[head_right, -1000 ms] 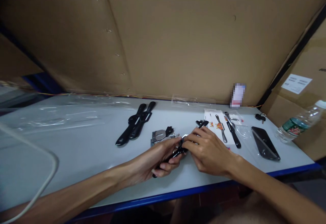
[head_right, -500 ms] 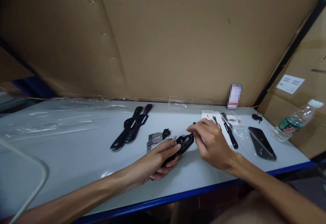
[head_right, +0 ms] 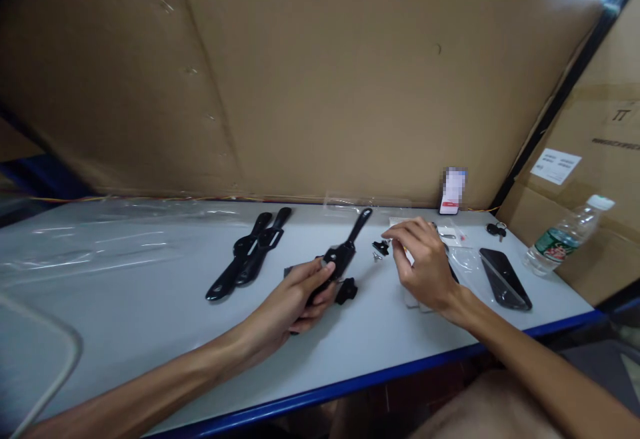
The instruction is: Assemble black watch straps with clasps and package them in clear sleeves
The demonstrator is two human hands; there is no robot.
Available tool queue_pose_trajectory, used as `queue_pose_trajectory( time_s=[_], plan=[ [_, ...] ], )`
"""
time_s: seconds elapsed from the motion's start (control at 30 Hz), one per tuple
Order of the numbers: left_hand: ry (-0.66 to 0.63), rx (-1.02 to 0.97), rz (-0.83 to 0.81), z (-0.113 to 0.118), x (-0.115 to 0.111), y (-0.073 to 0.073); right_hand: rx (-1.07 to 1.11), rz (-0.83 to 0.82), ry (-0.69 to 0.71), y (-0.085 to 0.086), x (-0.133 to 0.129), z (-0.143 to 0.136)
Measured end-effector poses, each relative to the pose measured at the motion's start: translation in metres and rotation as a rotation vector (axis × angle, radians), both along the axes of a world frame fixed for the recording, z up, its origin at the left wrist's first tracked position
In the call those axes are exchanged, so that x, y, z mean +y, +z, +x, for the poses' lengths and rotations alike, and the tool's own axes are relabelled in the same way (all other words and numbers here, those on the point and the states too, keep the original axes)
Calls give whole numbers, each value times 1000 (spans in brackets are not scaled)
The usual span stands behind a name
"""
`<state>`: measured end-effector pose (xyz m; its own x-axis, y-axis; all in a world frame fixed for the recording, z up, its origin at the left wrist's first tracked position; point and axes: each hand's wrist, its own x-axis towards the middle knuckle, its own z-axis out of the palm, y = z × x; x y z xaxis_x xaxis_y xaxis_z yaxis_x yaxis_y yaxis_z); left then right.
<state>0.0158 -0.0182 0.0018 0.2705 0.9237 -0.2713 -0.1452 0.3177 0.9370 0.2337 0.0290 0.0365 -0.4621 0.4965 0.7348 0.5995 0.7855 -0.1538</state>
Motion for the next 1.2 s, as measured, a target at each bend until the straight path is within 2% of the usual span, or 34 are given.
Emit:
queue_pose_trajectory(
  time_s=[0.1, 0.23, 0.43, 0.6, 0.7, 0.83, 0.9, 1.0, 1.2],
  plan=[
    [83, -49, 20, -3, 3, 1, -132, -129, -82, -14, 17, 7],
    [59, -47, -25, -3, 4, 3, -431, -253, -135, -33, 30, 5],
    [19, -20, -70, 1, 0, 5, -676, -182, -201, -46, 30, -16],
    [1, -29, -74, 1, -1, 4, -779, -86, -154, -52, 37, -16],
    [-43, -34, -94, 2, -1, 1, -647, -72, -84, -41, 37, -10],
    [-160, -55, -136, 3, -3, 0, -69, -157, -36, -7, 15, -8],
    [-215, -50, -153, 4, -5, 0, 79, -246, -1, 8, -4, -12],
    [-269, -38, -167, 4, -9, 0, 42, -301, 95, 15, -25, -23],
    [-324, -7, -186, 4, -12, 0, -184, -281, 185, -3, -25, -36]
  ],
)
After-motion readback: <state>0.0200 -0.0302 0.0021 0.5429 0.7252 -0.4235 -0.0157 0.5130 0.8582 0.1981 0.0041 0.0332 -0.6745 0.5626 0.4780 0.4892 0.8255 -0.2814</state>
